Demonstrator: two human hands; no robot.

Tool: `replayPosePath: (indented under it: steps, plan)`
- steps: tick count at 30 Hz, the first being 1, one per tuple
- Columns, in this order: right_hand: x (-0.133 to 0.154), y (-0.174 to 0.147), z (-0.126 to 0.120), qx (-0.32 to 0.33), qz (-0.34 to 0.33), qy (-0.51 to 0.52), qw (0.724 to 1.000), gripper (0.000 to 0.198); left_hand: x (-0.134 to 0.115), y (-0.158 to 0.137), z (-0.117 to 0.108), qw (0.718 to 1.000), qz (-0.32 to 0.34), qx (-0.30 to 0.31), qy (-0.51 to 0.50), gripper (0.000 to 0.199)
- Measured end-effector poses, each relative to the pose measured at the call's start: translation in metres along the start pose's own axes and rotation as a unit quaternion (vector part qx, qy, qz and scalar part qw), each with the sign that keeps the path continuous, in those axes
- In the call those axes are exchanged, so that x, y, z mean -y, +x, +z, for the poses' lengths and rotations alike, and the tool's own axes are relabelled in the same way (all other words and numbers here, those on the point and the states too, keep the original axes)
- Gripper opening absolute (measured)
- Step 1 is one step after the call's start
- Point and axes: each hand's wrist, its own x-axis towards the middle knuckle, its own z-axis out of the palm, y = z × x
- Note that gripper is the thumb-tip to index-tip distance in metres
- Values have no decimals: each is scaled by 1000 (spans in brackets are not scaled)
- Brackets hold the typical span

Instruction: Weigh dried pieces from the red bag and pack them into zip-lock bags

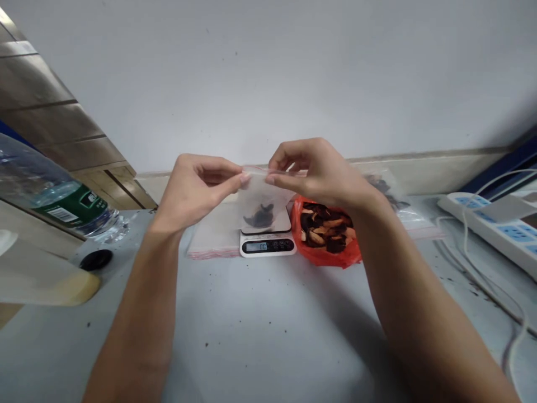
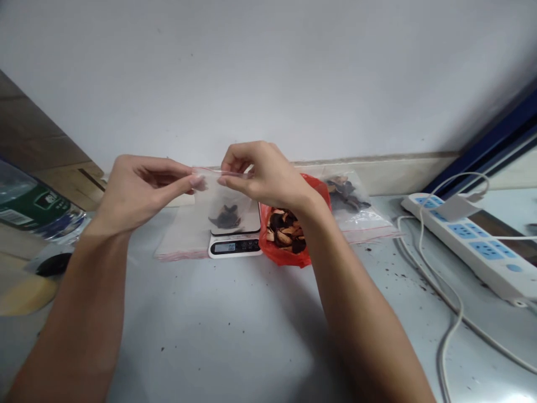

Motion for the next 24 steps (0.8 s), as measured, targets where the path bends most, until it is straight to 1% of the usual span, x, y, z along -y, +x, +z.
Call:
replayPosePath:
  steps: [2, 5, 7, 10, 16, 21, 24]
  plan:
    - [1, 0, 0, 8, 4, 10, 1000, 22, -1, 0, -1, 1000, 13, 12, 4, 12]
    - [4, 0, 2, 36, 13, 32, 999, 31, -4, 0, -2, 999, 38, 25, 16, 9]
    - [6, 0, 3, 48, 12, 51, 997, 38, -6, -1, 0, 998, 48, 21, 27, 9]
    - [5, 1, 4, 52, 4, 61, 997, 41, -7, -2, 3, 997, 60, 14, 45, 10]
    - [5, 0, 1, 26, 6, 6, 1000, 39, -9, -3, 7, 995, 57, 40, 67, 16]
    - [4, -1, -3, 42, 16, 15, 999, 33, -10, -3, 3, 993, 75, 17, 85, 18]
    - [6, -2, -6, 31, 13, 0, 999, 25, -12, -4, 3, 994, 65, 12, 91, 18]
